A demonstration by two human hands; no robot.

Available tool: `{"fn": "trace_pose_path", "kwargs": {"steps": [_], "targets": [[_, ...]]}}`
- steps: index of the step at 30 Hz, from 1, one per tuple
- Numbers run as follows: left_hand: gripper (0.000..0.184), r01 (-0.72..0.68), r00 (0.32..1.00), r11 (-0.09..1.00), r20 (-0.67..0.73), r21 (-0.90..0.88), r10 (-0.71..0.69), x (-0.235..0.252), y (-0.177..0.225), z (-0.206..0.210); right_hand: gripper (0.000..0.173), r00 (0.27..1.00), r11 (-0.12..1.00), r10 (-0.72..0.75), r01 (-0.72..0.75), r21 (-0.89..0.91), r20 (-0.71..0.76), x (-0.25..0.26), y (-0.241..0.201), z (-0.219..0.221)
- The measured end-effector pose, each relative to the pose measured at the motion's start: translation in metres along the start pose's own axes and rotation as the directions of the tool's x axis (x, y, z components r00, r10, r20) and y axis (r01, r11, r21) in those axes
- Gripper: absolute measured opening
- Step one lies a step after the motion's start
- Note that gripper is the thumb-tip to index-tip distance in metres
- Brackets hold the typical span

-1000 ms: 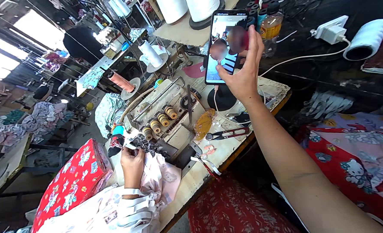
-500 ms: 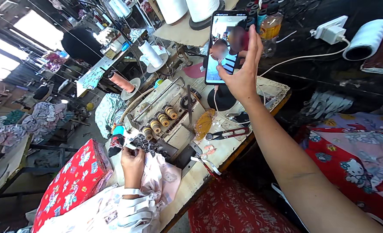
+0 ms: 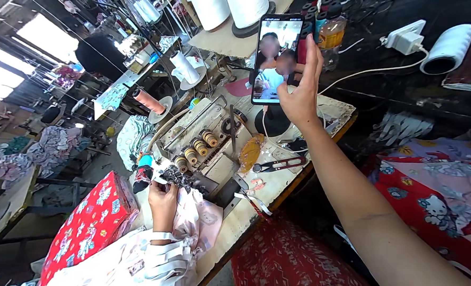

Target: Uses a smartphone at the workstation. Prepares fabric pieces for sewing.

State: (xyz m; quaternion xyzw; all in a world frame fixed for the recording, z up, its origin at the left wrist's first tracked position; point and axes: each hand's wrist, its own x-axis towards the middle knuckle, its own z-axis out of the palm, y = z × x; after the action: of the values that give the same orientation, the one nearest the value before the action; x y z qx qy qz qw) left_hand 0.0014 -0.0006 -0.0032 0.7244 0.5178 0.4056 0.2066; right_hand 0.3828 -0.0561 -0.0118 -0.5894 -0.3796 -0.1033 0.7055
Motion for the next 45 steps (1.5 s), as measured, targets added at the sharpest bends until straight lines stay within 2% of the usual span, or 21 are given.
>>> {"fn": "trace_pose_path", "kwargs": {"steps": [6,13,26,45], "targets": [[0.048,0.004,1.0,1.0,-0.003,-0.011,-0.004,0.0004,-0.0002,0.0007,0.082,1.0,1.0,-0.023,0.024,0.012,-0.007,0.0001,0.0013,0.0003],[0.047,-0.011,1.0,0.999,-0.008,-0.03,0.011,0.0001,-0.0005,0.0008,0.09,1.0,1.0,-0.012,0.012,0.008,-0.001,0.0003,-0.001,-0.0005],[0.044,0.0,1.0,1.0,-0.003,0.02,0.0,-0.0001,0.0007,-0.001,0.091,1.0,1.0,0.014,-0.014,-0.002,0.016,0.0002,-0.0009,-0.0012],[0.045,0.006,1.0,1.0,0.008,-0.017,-0.006,0.0007,-0.0012,-0.0011,0.091,0.999,1.0,0.022,-0.021,-0.01,0.043,0.0024,-0.0029,-0.0051]]}}
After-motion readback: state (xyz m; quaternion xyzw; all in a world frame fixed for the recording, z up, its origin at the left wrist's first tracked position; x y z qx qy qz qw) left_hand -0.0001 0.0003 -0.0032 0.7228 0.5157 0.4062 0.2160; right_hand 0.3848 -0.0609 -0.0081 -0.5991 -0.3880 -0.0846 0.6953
